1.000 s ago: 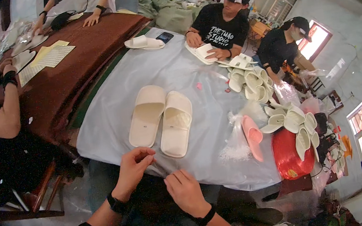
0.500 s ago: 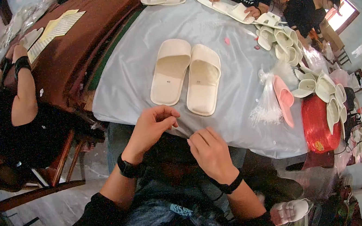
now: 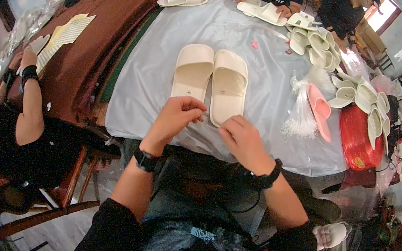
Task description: Attaching components and straps to white slippers at an assembly table.
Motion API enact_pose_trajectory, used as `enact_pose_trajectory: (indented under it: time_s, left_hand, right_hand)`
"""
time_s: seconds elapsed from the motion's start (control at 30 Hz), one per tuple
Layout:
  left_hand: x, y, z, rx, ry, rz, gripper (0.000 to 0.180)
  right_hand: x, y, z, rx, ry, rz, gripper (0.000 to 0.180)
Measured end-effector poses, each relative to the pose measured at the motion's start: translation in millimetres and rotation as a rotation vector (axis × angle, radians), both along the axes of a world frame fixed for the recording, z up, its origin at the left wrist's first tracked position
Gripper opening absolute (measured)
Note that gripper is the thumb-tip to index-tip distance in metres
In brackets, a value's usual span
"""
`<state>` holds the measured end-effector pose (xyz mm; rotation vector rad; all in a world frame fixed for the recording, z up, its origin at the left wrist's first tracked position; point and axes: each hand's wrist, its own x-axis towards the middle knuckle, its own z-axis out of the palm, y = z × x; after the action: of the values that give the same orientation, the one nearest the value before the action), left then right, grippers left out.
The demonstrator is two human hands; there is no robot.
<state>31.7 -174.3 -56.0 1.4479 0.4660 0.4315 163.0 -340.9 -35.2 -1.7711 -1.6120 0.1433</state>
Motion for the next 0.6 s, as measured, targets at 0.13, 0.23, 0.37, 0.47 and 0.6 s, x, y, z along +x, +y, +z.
enact_pose_trajectory:
  time_s: [0.13,0.23,0.37,0.47,0.6]
  left_hand:
    - [22,38,-13,0.29,0.067,0.052,0.018]
    - [33,55,6,0.627,0.151,0.125,0.025]
    - [28,99,33,0.922,0.291,0.297,0.025]
    - [30,141,37,1.035,0.488,0.354,0.025]
    - [54,190,20,1.091,0.687,0.237,0.029]
  right_hand:
    - [22,33,-1,-0.059,0.1,0.032,0.011]
    - [52,56,-7,-0.065,0.099,0.02,0.013]
    - [83,79,-9,-0.072,-0.02,0.031,0.015]
    - [89,91,-8,-0.073,-0.15,0.054,0.015]
    - [89,100,-5,-0.109,-0.369,0.025,0.014]
